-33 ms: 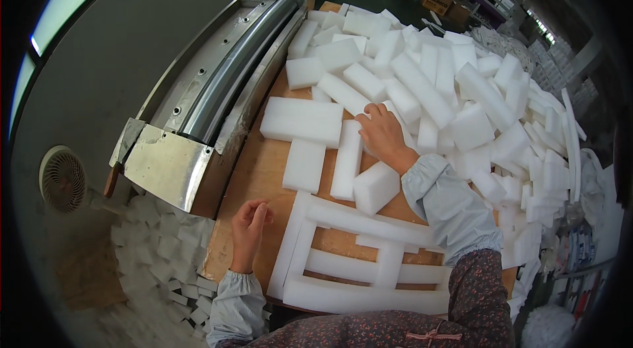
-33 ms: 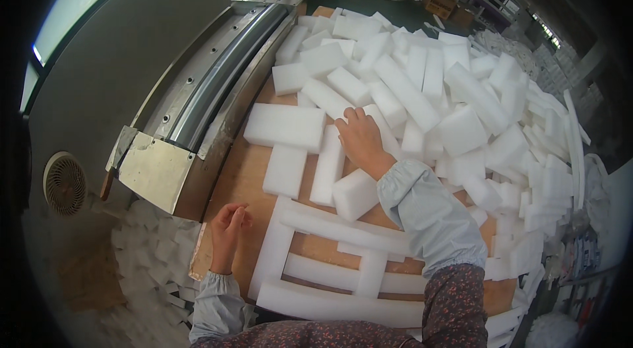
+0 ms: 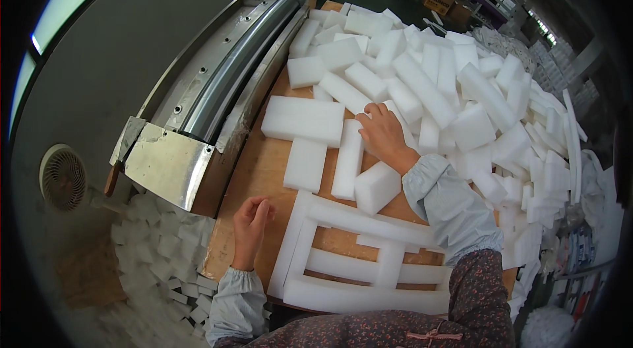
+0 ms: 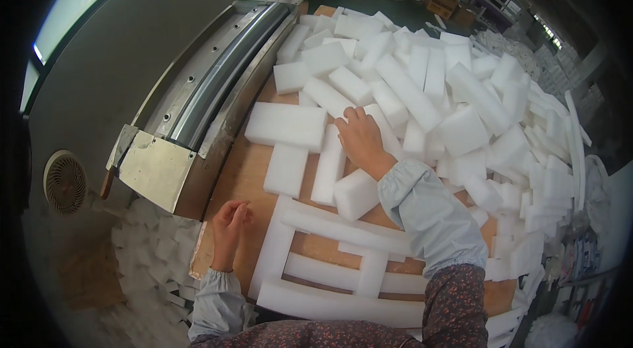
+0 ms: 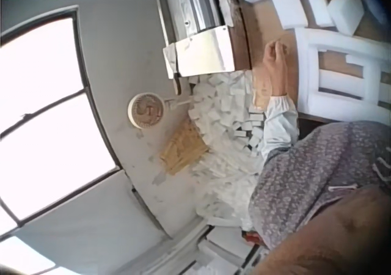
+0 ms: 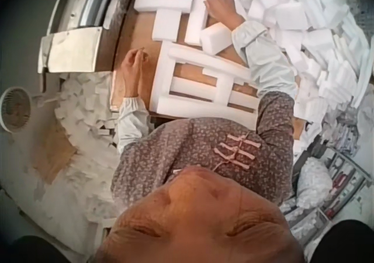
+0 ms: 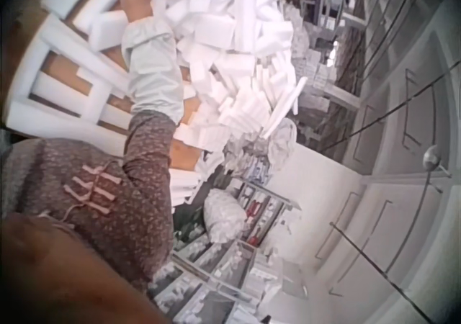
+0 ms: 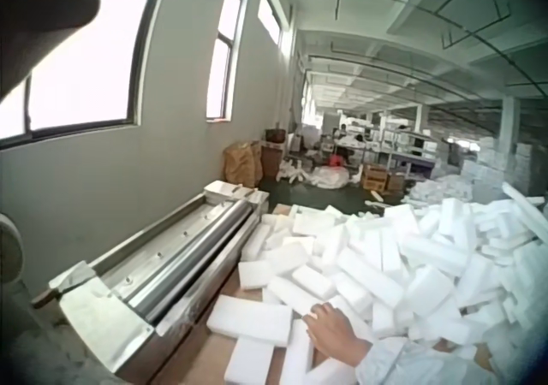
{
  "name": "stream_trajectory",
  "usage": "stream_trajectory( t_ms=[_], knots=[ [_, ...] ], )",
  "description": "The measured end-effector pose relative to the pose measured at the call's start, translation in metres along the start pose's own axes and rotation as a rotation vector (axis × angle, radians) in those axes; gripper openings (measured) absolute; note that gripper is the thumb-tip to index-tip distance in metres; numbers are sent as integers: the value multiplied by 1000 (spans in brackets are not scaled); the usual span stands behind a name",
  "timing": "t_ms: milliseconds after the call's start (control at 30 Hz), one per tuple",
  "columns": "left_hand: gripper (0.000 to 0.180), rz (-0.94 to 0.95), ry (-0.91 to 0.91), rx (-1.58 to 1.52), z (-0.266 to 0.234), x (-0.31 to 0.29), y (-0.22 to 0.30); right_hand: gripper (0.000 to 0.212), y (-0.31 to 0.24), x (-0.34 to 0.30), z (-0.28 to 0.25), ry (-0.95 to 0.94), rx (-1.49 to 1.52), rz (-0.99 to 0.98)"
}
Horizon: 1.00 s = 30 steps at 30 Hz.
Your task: Assemble foam protective packaging by fitting foam pieces together and using a heat sealer.
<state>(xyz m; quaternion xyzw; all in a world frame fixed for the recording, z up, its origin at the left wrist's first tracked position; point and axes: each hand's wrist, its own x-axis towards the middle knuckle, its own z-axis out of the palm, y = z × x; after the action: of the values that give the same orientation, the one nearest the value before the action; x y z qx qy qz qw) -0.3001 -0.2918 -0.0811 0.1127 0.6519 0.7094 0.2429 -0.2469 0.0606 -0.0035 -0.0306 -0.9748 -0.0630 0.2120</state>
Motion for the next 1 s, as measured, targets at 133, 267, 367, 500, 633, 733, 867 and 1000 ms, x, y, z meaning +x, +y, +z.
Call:
stream_trajectory(
  t_ms=[133, 267, 367, 500, 633, 733, 867, 1000],
  knots=[
    [22, 146, -10, 138, 22, 30, 6, 29, -16, 1, -3, -73, 93, 27],
    [36, 224, 10, 338, 33, 58, -3, 42, -4, 2, -9, 14, -30, -11],
    [42, 158, 11, 457, 44, 75, -19, 56, 24, -12, -9, -9, -75, 84],
    [42, 80, -94, 378, 67, 85, -25, 63, 41, -21, -4, -200, -65, 138],
    [41, 141, -195, 382, 69, 96, -19, 64, 48, -16, -17, -91, 39, 141],
    [40, 42, -346, 401, 78, 95, 15, 62, 41, -13, -28, -75, 130, 165],
    [37, 331, -535, 487, 98, 94, 54, 62, 38, -6, -13, -95, 63, 165],
    [30, 362, -518, 393, 102, 129, 71, 59, 47, -1, -12, -101, 33, 216]
  ],
)
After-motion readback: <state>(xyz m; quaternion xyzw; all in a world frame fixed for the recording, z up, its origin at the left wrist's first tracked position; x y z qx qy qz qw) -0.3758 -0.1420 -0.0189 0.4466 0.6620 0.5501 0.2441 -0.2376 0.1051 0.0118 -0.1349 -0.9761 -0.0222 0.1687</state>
